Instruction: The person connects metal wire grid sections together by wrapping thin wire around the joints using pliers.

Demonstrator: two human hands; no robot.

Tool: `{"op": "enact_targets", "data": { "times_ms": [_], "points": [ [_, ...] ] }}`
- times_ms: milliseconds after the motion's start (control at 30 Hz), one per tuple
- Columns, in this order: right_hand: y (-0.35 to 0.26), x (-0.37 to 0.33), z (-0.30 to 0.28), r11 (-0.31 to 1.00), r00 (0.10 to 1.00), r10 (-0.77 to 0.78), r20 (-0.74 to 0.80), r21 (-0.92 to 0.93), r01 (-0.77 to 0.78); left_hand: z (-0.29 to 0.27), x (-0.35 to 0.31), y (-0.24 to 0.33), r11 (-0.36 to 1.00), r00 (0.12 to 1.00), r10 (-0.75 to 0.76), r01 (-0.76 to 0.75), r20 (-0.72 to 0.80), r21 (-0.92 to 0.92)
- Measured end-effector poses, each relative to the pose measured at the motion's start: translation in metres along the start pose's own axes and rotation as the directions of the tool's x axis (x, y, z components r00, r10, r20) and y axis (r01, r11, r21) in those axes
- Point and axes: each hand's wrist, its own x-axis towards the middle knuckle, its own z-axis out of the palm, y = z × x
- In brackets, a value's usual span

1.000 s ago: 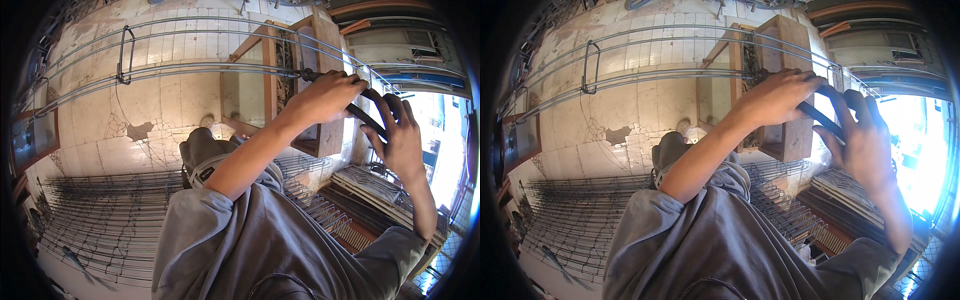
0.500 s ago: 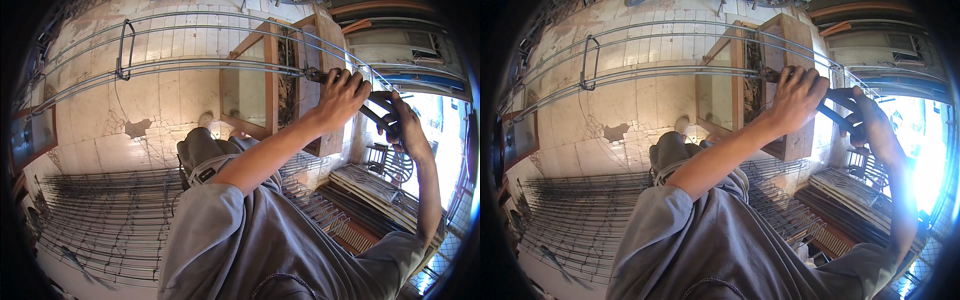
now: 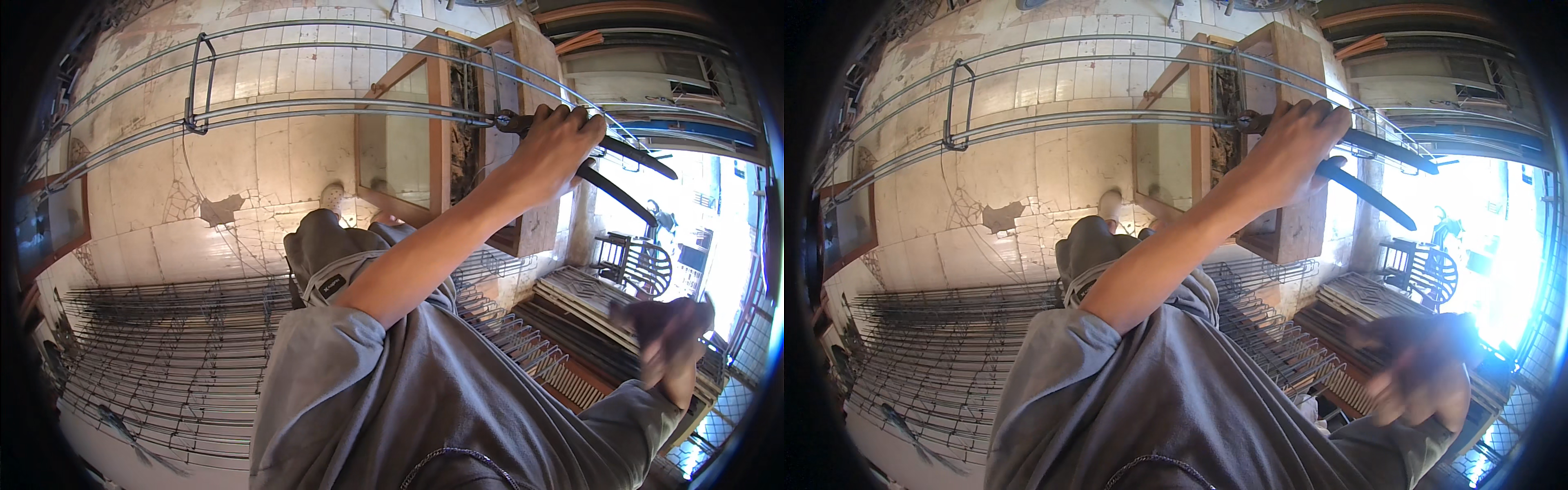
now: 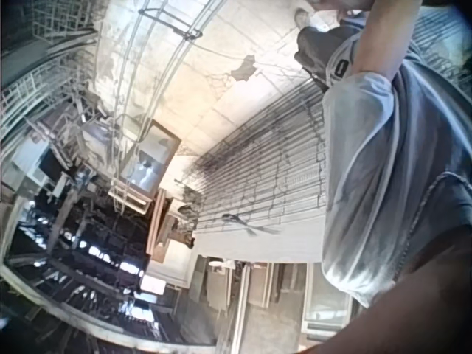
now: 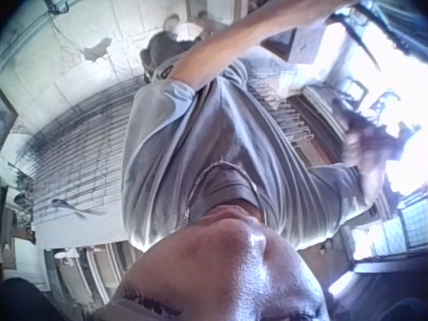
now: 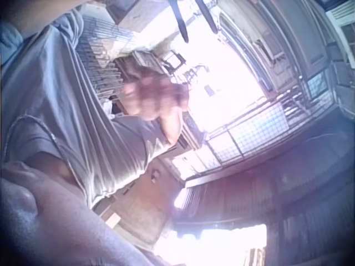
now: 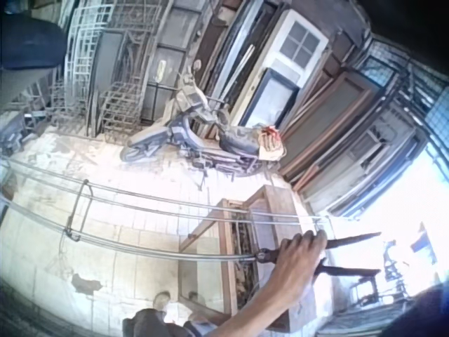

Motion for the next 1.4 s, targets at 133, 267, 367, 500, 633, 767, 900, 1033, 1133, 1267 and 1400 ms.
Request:
{"op": "enact_targets", "data": {
  "times_ms": [133,267,367,500,633,767,900,1033,1133,1267,1400],
  "points": [
    [-0.013,0.077,0.033,0.975,0.788,0.22,0.574,-0.122,-0.183,0.005,0.008,0.003,0.999,0.999,0.022,-0.021,0.026,-0.029],
    [0.02,0.088,0.093,0.891,0.408,0.45,0.794,-0.432,-0.141,0.0,0.005,0.004,1.0,0.999,0.0,-0.002,0.042,0.031],
    [0.023,0.074,0.095,0.922,0.435,0.387,0.813,-0.349,-0.166,0.001,0.006,0.003,1.0,0.999,0.019,-0.019,0.027,-0.017],
    [0.031,0.083,0.091,0.914,0.331,0.321,0.887,-0.198,-0.355,-0.002,0.001,0.0,0.995,0.998,0.053,-0.05,0.031,-0.081],
    [0.04,0.103,0.102,0.642,-0.085,0.342,0.936,-0.299,-0.706,-0.004,0.0,0.007,0.998,0.998,0.065,-0.065,0.023,-0.004],
    [0.043,0.074,0.108,0.126,-0.32,0.176,0.931,-0.343,-0.931,0.0,-0.009,0.024,0.995,0.997,0.079,-0.08,0.02,0.066],
    [0.048,0.055,0.106,-0.616,-0.478,-0.354,0.804,-0.585,-0.528,0.019,-0.018,0.021,0.986,0.986,0.077,-0.097,0.146,0.136],
    [0.041,0.054,0.098,-0.643,-0.45,-0.374,0.811,-0.576,-0.505,0.025,-0.016,0.011,0.991,0.963,0.094,-0.116,0.253,0.073],
    [0.023,0.078,0.087,-0.087,-0.211,0.356,0.91,-0.192,-0.977,0.022,-0.013,0.004,0.994,0.965,0.057,-0.078,0.254,0.072],
    [-0.004,0.096,0.062,0.745,0.226,0.401,0.888,-0.172,-0.644,0.006,-0.005,0.007,0.99,0.936,0.084,-0.117,0.342,0.078],
    [-0.025,0.067,0.074,0.461,0.163,0.492,0.855,-0.097,-0.882,0.006,0.0,0.005,0.983,0.847,0.137,-0.179,0.514,0.034]
  ]
}}
